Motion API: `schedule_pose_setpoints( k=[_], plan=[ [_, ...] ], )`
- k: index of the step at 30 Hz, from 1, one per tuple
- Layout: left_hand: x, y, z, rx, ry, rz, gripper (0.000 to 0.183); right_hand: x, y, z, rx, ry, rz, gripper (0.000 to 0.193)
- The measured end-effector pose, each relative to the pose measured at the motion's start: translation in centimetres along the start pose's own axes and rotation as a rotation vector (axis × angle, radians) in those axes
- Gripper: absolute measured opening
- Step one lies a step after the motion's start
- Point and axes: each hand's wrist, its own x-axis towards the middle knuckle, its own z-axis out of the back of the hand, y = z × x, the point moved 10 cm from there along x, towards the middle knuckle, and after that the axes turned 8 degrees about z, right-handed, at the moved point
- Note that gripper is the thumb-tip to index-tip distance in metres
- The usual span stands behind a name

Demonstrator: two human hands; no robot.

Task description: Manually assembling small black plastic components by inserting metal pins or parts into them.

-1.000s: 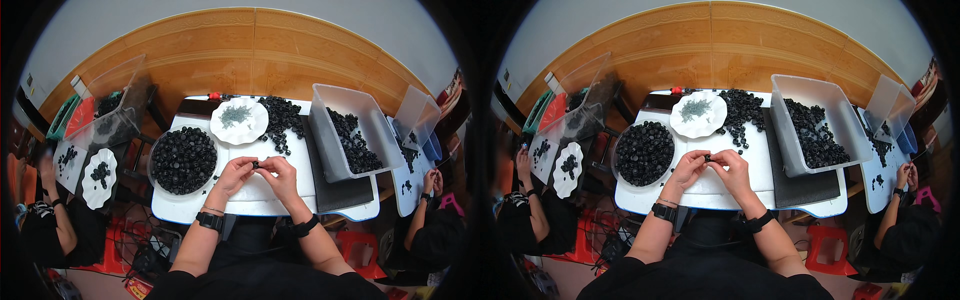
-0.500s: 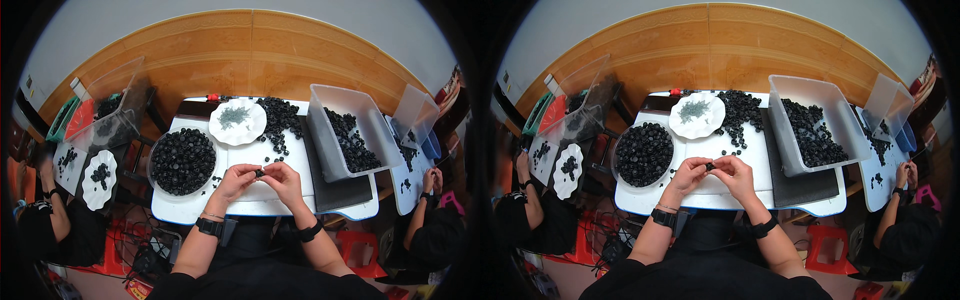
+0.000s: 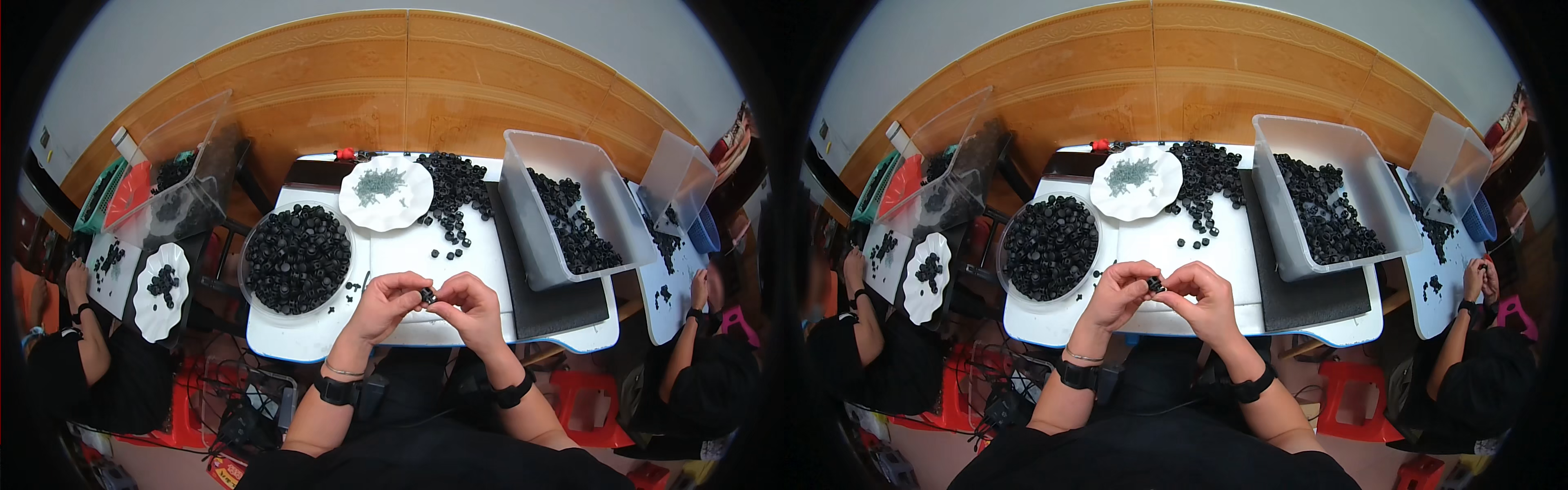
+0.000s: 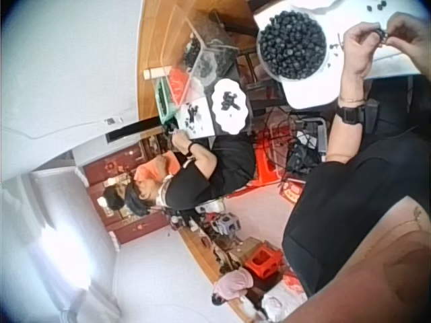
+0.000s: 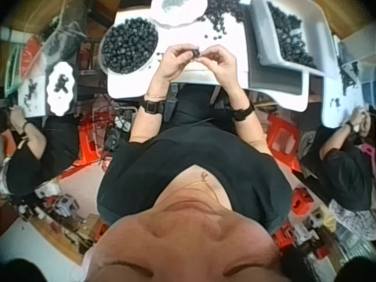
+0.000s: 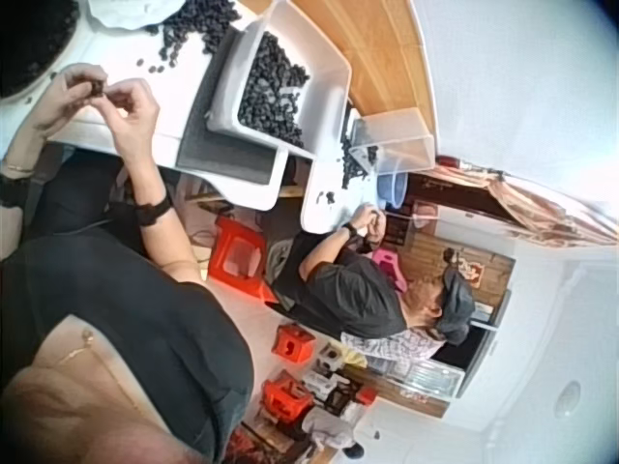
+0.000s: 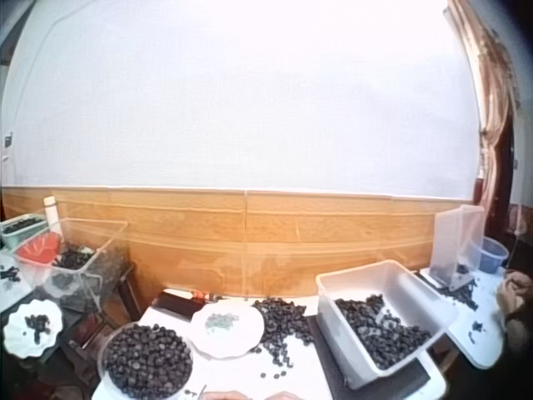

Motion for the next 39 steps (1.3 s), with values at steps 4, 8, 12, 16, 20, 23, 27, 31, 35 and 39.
schedule_pose_setpoints(
  k=[4, 8, 12, 16, 20, 23, 27, 31, 35, 39],
  plan=[
    [-0.3, 0.0, -0.9, -0.037, 0.028, 0.032, 0.029, -0.4, 0.0, -0.4, 0.061, -0.001, -0.109, 0.019],
    [-0.6, -0.3, -1.4, -0.042, 0.022, 0.041, 0.046, 0.1, 2.3, -1.7, -0.165, 0.174, -0.019, 0.024],
    [-0.6, -0.4, -2.1, -0.034, 0.069, 0.058, 0.057, 0.0, 2.7, -1.7, -0.197, 0.199, 0.001, 0.025],
    [-0.5, -0.6, -2.4, -0.036, 0.067, 0.055, 0.059, -0.1, 2.2, -1.6, -0.159, 0.189, -0.023, 0.023],
    [-0.5, -0.7, -2.4, -0.016, 0.064, 0.062, 0.061, -0.2, 2.2, -1.9, -0.085, 0.206, -0.07, 0.02],
    [-0.5, -0.8, -2.7, 0.002, 0.074, 0.06, 0.062, -0.5, 2.0, -2.1, 0.049, 0.196, -0.121, 0.02],
    [-0.5, -1.0, -2.9, 0.019, 0.075, 0.047, 0.064, -0.6, 1.9, -2.3, 0.131, 0.187, -0.144, 0.021],
    [-0.5, -1.3, -3.1, 0.052, 0.069, 0.033, 0.065, -0.7, 1.8, -2.3, 0.135, 0.151, -0.145, 0.02],
    [-0.5, -1.2, -3.6, 0.023, 0.109, 0.056, 0.062, -0.7, 2.9, -1.6, -0.157, 0.137, 0.023, 0.018],
    [-0.4, -1.2, -3.6, 0.001, 0.121, 0.044, 0.061, -0.2, 4.3, -1.7, -0.286, 0.113, 0.143, 0.017]
  ],
)
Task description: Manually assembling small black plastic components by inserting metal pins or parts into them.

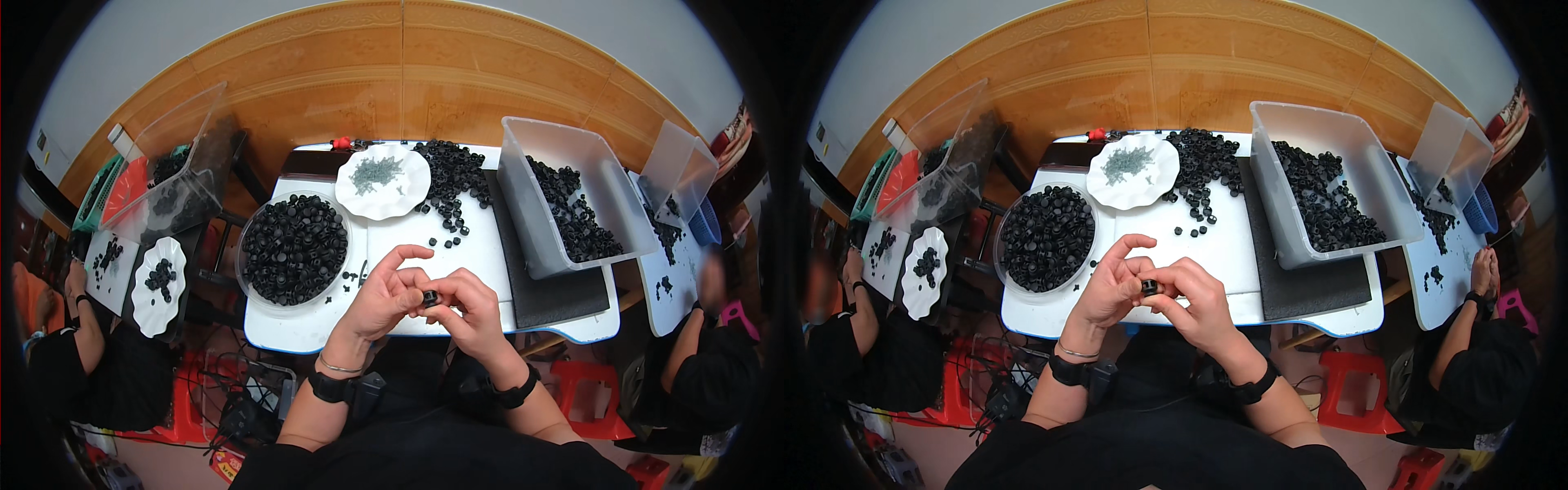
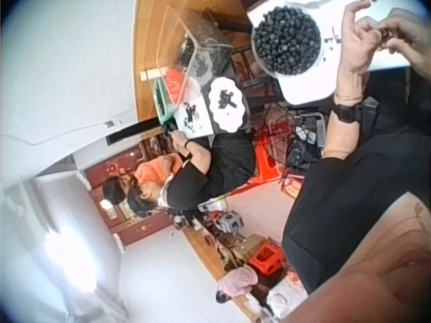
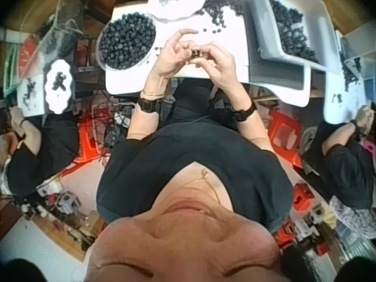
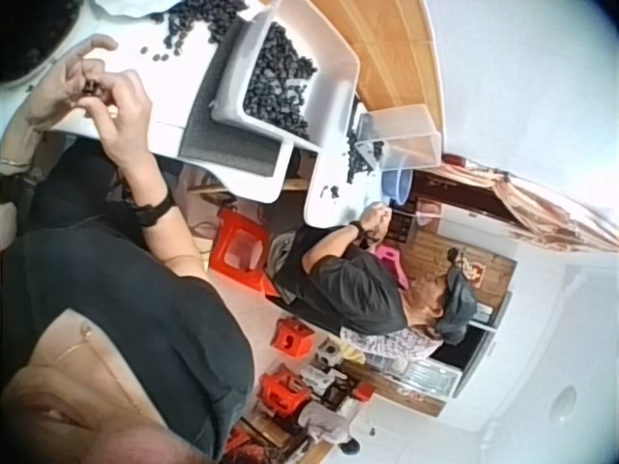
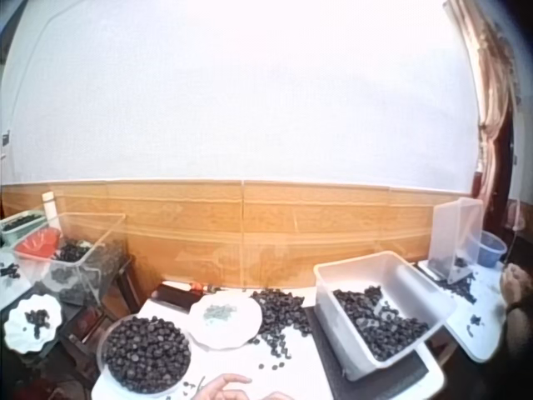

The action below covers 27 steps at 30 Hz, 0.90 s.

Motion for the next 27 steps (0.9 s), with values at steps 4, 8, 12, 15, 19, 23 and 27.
schedule_pose_setpoints(
  k=[4, 8, 12, 15, 19, 23, 27],
  plan=[
    [0.2, -0.1, -0.2, -0.011, -0.007, -0.005, 0.061, 0.0, -0.5, 0.0, 0.098, -0.037, -0.071, 0.017],
    [0.2, -0.2, -0.2, -0.001, -0.019, -0.013, 0.061, 0.3, 0.7, 0.4, -0.045, -0.041, 0.063, 0.018],
    [0.3, -0.3, -0.3, -0.009, -0.002, -0.016, 0.061, 0.2, 0.8, 0.5, -0.044, -0.082, 0.073, 0.018],
    [0.2, 0.0, -0.5, -0.032, 0.008, -0.006, 0.061, 0.1, 1.1, 0.6, -0.081, -0.089, 0.086, 0.017],
    [0.2, -0.2, -0.7, -0.054, 0.001, 0.001, 0.052, 0.0, 0.6, 0.8, -0.014, -0.117, 0.056, 0.015],
    [0.0, -0.7, -0.2, 0.18, -0.101, 0.001, 0.034, -0.4, -2.2, 0.7, 0.327, -0.165, -0.159, 0.014],
    [0.2, -2.5, -2.0, 0.409, -0.135, -0.14, 0.03, -1.4, -3.9, -0.1, 0.551, -0.155, -0.317, 0.015]
  ],
)
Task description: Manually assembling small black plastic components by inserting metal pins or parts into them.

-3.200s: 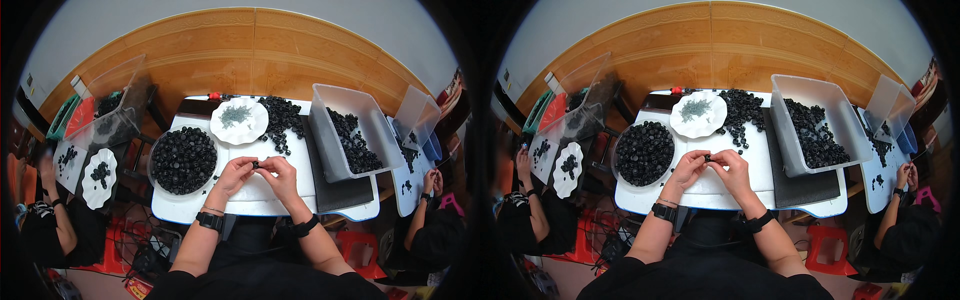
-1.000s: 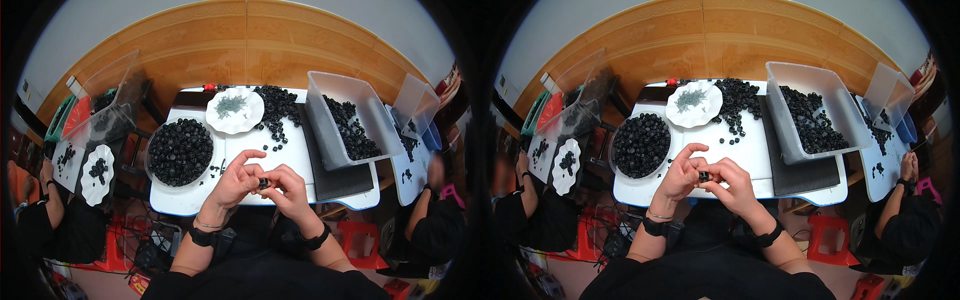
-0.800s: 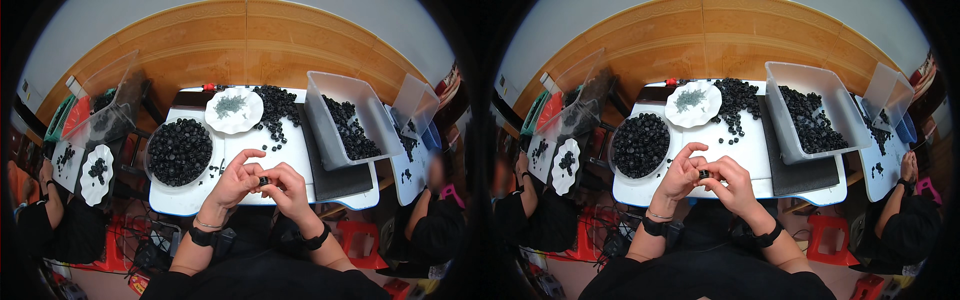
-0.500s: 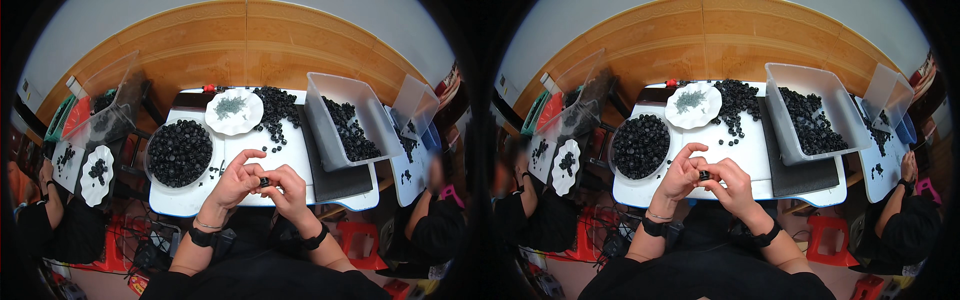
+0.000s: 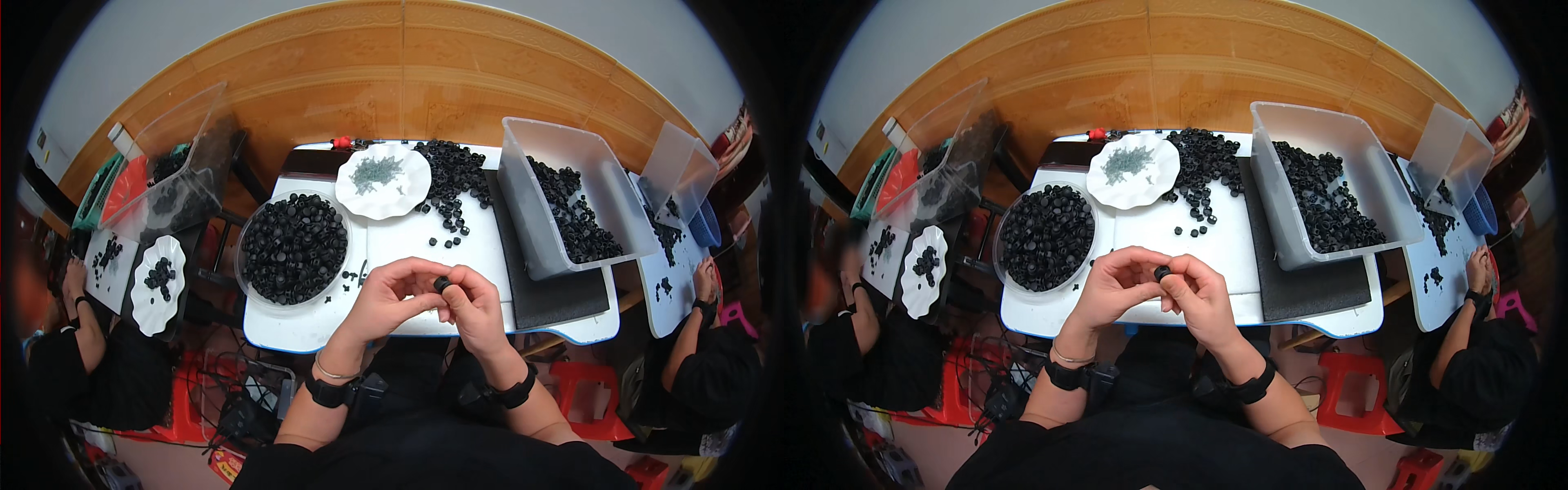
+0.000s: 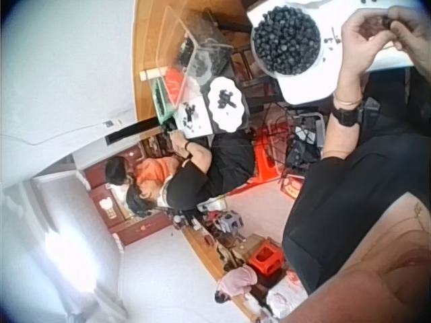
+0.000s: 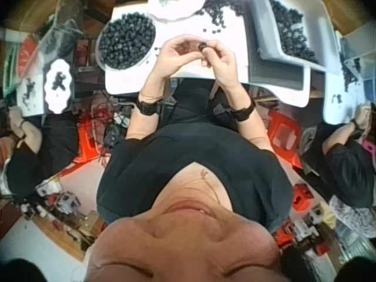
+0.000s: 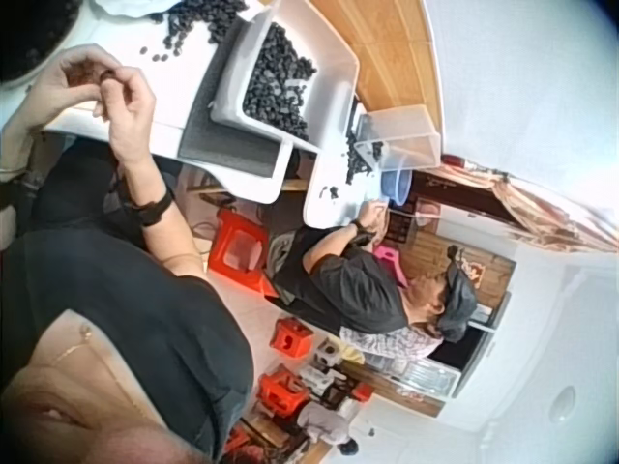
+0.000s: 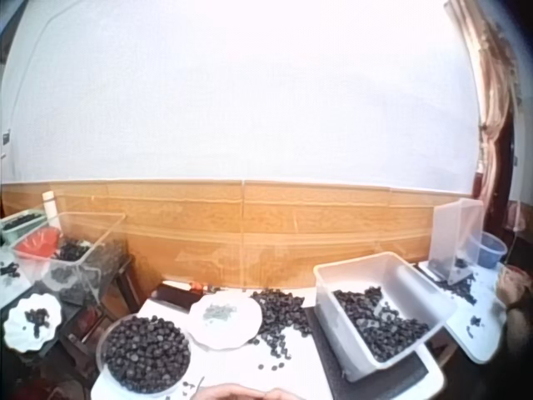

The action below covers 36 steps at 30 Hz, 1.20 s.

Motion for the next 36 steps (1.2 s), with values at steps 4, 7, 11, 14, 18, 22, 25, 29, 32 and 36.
schedule_pose_setpoints(
  k=[4, 7, 11, 14, 18, 22, 25, 29, 32, 36],
  plan=[
    [0.2, -1.0, 0.6, 0.272, -0.035, -0.058, 0.03, -0.3, -1.4, -0.8, 0.238, 0.032, -0.115, 0.02],
    [0.2, -2.3, 0.3, 0.44, -0.043, -0.121, 0.03, -0.5, -1.7, -1.3, 0.412, 0.016, -0.181, 0.023],
    [0.4, -3.0, 0.2, 0.538, -0.041, -0.121, 0.031, -0.8, -1.9, -2.7, 0.75, 0.051, -0.319, 0.029],
    [0.8, -3.3, 0.3, 0.57, -0.064, -0.14, 0.03, -1.1, -2.7, -2.8, 0.892, -0.01, -0.432, 0.031],
    [0.7, -3.5, 0.7, 0.61, -0.096, -0.169, 0.028, -1.1, -3.0, -3.1, 0.95, -0.053, -0.473, 0.031],
    [0.6, -3.7, 0.7, 0.62, -0.118, -0.164, 0.022, -1.2, -3.1, -3.5, 0.947, -0.027, -0.506, 0.03],
    [0.5, -3.8, 0.7, 0.631, -0.124, -0.179, 0.022, -1.3, -3.5, -3.4, 0.934, -0.017, -0.517, 0.03],
    [0.3, -4.2, 0.7, 0.703, -0.129, -0.211, 0.022, -1.1, -3.5, -3.2, 0.849, 0.018, -0.478, 0.03],
    [0.2, -4.2, 0.8, 0.733, -0.139, -0.22, 0.022, -0.9, -3.4, -3.2, 0.804, 0.061, -0.45, 0.029],
    [0.4, -4.0, 0.9, 0.755, -0.132, -0.191, 0.026, -0.9, -3.7, -3.3, 0.797, 0.047, -0.445, 0.03]
  ],
)
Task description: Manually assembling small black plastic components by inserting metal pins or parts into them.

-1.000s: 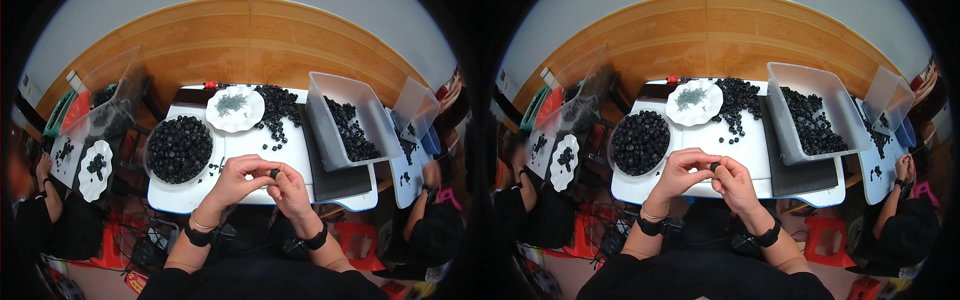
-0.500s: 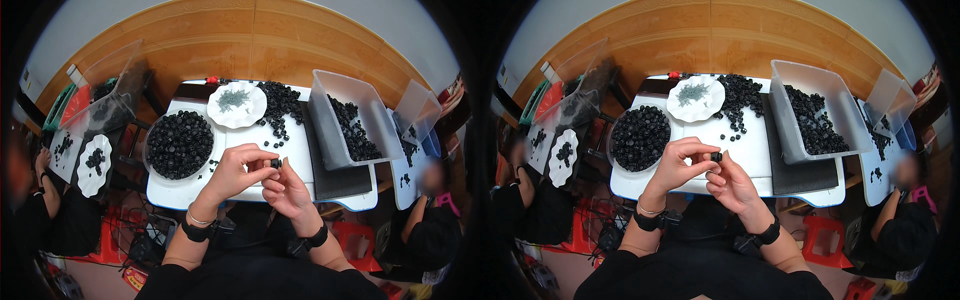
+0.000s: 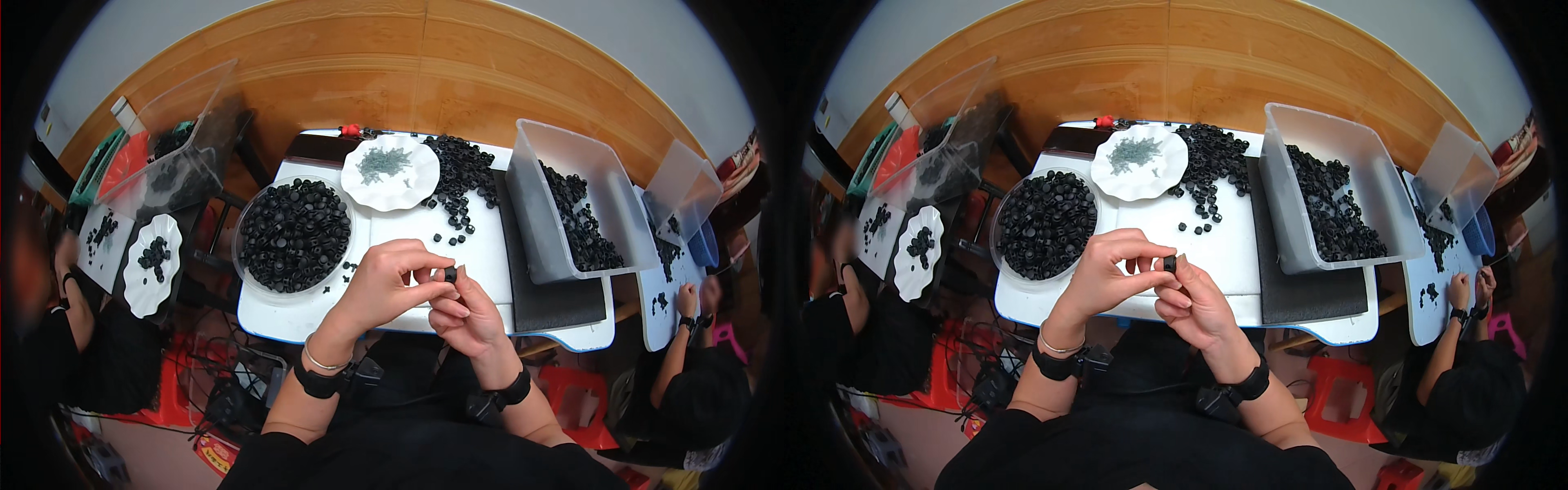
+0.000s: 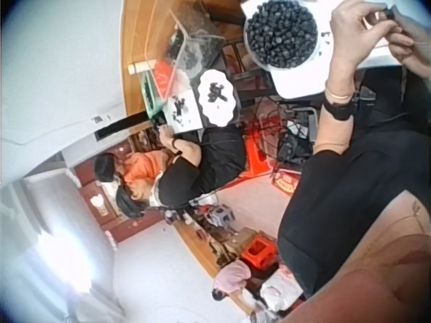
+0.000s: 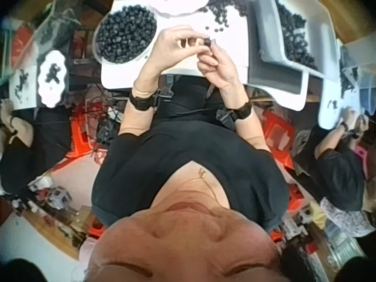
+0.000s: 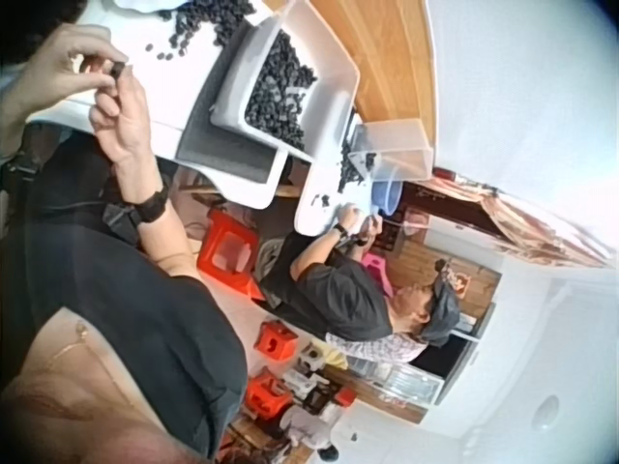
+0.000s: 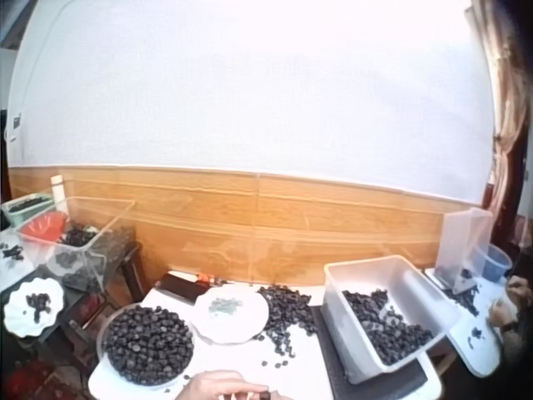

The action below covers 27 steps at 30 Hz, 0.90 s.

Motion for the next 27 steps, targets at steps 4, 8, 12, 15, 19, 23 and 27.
schedule_pose_setpoints(
  k=[4, 8, 12, 15, 19, 23, 27],
  plan=[
    [0.1, -0.2, 0.2, 0.007, -0.025, 0.017, 0.024, 0.0, -0.9, -0.2, 0.233, -0.021, -0.084, 0.033],
    [0.1, 0.1, 0.3, -0.002, -0.037, 0.027, 0.023, 0.1, -1.4, -0.3, 0.337, -0.016, -0.131, 0.036],
    [0.1, 0.1, 0.3, 0.009, -0.036, 0.027, 0.023, 0.0, -1.5, -0.3, 0.359, -0.026, -0.147, 0.038],
    [0.1, 0.1, 0.3, 0.006, -0.042, 0.023, 0.023, 0.0, -1.6, -0.3, 0.362, -0.029, -0.153, 0.039],
    [0.1, 0.0, 0.2, 0.011, -0.033, 0.014, 0.023, -0.1, -1.6, -0.1, 0.369, -0.025, -0.15, 0.038],
    [-0.1, 0.0, 0.3, 0.026, -0.033, 0.025, 0.024, 0.2, -1.3, 0.6, 0.218, -0.022, -0.094, 0.033],
    [-0.7, -0.7, 0.7, -0.006, -0.02, -0.063, 0.024, 0.0, -0.8, 0.8, 0.028, -0.071, -0.015, 0.027]
  ],
)
